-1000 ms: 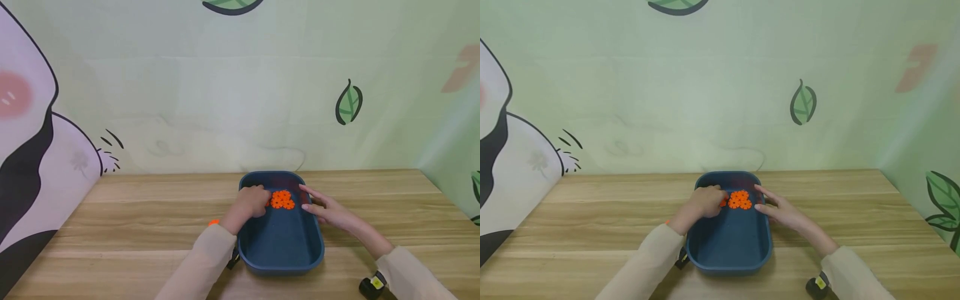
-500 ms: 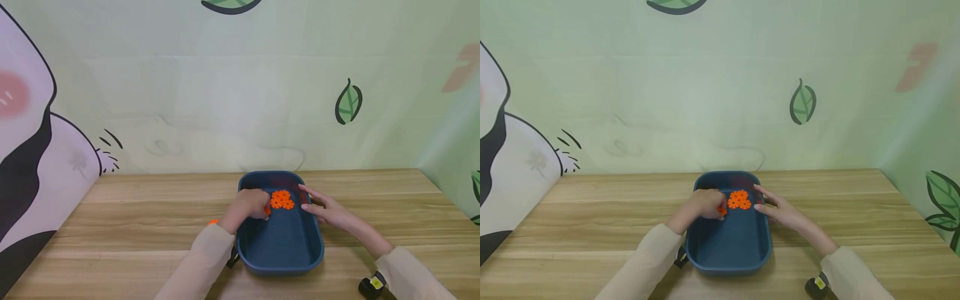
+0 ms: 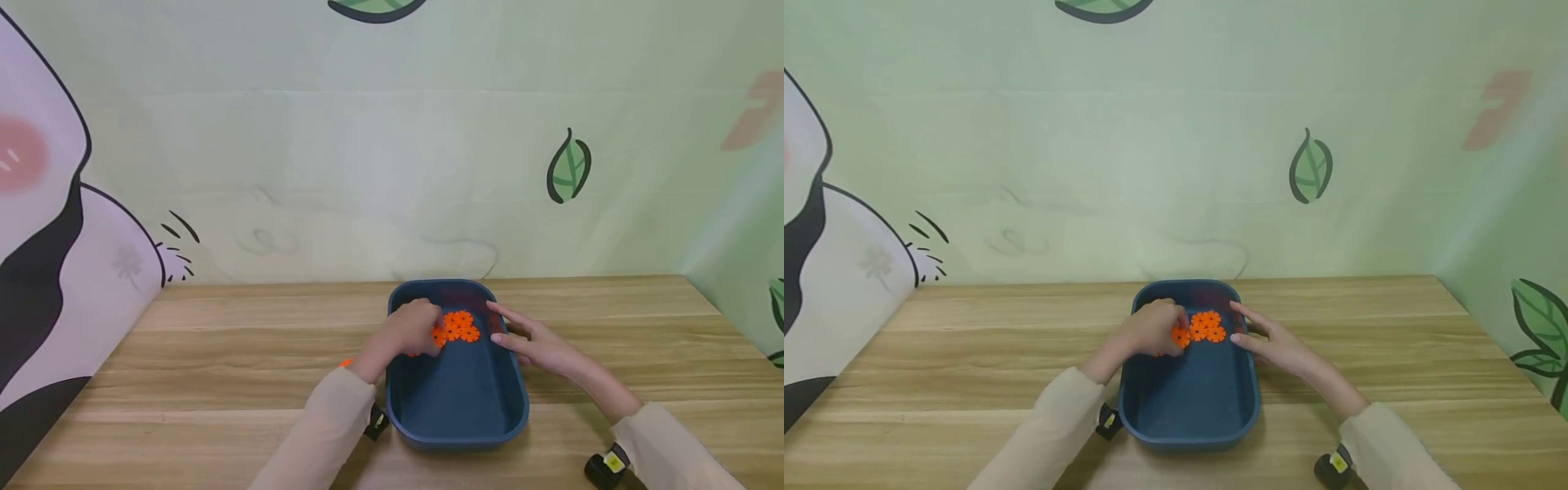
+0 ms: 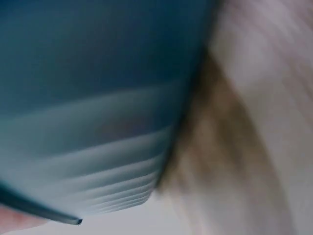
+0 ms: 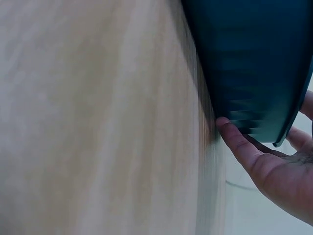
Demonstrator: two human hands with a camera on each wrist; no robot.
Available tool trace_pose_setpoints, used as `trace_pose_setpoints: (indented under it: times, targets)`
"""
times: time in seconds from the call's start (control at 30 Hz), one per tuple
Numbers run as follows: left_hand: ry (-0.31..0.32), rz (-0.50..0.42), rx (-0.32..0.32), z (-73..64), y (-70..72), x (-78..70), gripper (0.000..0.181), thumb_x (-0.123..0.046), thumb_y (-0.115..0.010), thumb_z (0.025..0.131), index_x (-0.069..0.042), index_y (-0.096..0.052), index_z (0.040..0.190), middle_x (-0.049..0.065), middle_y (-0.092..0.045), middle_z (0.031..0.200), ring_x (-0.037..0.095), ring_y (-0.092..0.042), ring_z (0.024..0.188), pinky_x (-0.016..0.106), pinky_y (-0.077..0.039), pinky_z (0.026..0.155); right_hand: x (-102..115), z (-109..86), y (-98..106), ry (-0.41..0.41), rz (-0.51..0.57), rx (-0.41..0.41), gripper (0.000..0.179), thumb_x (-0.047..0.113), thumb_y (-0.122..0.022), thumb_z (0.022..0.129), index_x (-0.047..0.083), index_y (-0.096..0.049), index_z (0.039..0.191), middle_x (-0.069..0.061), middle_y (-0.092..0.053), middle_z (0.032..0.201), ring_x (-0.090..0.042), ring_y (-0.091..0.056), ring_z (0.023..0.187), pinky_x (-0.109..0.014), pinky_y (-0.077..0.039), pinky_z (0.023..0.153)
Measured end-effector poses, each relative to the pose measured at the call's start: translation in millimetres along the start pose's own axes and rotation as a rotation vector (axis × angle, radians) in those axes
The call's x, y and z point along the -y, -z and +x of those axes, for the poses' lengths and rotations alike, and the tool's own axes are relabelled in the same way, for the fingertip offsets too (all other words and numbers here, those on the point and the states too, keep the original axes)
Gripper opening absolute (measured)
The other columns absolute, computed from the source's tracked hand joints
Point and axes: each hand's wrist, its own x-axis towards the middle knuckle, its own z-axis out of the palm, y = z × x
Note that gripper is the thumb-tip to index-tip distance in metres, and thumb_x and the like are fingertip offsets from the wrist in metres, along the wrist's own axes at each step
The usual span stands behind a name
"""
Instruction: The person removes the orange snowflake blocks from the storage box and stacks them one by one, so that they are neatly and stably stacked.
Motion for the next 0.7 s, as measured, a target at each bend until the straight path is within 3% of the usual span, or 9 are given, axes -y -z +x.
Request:
trace_pose_setpoints:
  times: [0.07,0.13,0.33,0.5,0.7]
  targets:
    - [-0.033,-0.056,-0.044,-4.2,3.2,2.2,0.03,-0.02,-0.076,0.07,-0.007,-0.064,0.095,0.001,-0.058,0.089,0.014,-0.05,0.08,0.024,-0.045,0.071,0,0.0,0,-0.002,-0.003,0.0,0.066,0.03,-0.052,0.093,0.016,-0.016,0.147,-0.034,-0.007,0.144,-0.047,-0.03,0.125,-0.049,-0.044,0.089]
    - [-0.054,-0.109,-0.074,-9.5,6.4,4.2,0.033,-0.02,-0.077,0.071,-0.007,-0.064,0.098,0.003,-0.061,0.092,0.014,-0.052,0.082,0.024,-0.046,0.073,1,0.1,-1,-0.003,0.0,0.0,0.066,0.03,-0.052,0.093,0.016,-0.015,0.147,-0.034,-0.007,0.144,-0.047,-0.032,0.125,-0.049,-0.044,0.089]
    - [-0.112,-0.252,-0.163,-30.0,15.4,10.2,0.033,-0.018,-0.078,0.07,-0.005,-0.067,0.098,0.003,-0.063,0.093,0.012,-0.05,0.066,0.02,-0.043,0.06,2,-0.6,-2,-0.002,0.004,-0.008,0.067,0.029,-0.052,0.093,0.016,-0.015,0.147,-0.035,-0.008,0.144,-0.044,-0.038,0.121,-0.043,-0.047,0.086]
    - [-0.072,-0.369,-0.2,-48.2,21.5,16.8,0.033,-0.019,-0.078,0.07,-0.008,-0.068,0.1,0.0,-0.06,0.089,0.013,-0.048,0.065,0.021,-0.042,0.055,2,-0.3,-2,-0.009,0.007,-0.01,0.066,0.029,-0.052,0.093,0.016,-0.015,0.147,-0.035,-0.009,0.144,-0.045,-0.036,0.123,-0.046,-0.046,0.087]
    - [-0.047,-0.415,-0.243,-67.9,24.0,28.8,0.032,-0.021,-0.077,0.072,-0.009,-0.069,0.101,-0.002,-0.064,0.088,0.013,-0.05,0.061,0.023,-0.044,0.052,3,0.1,-3,-0.012,0.024,-0.01,0.066,0.029,-0.052,0.093,0.014,-0.017,0.146,-0.034,-0.009,0.144,-0.047,-0.032,0.124,-0.048,-0.045,0.088]
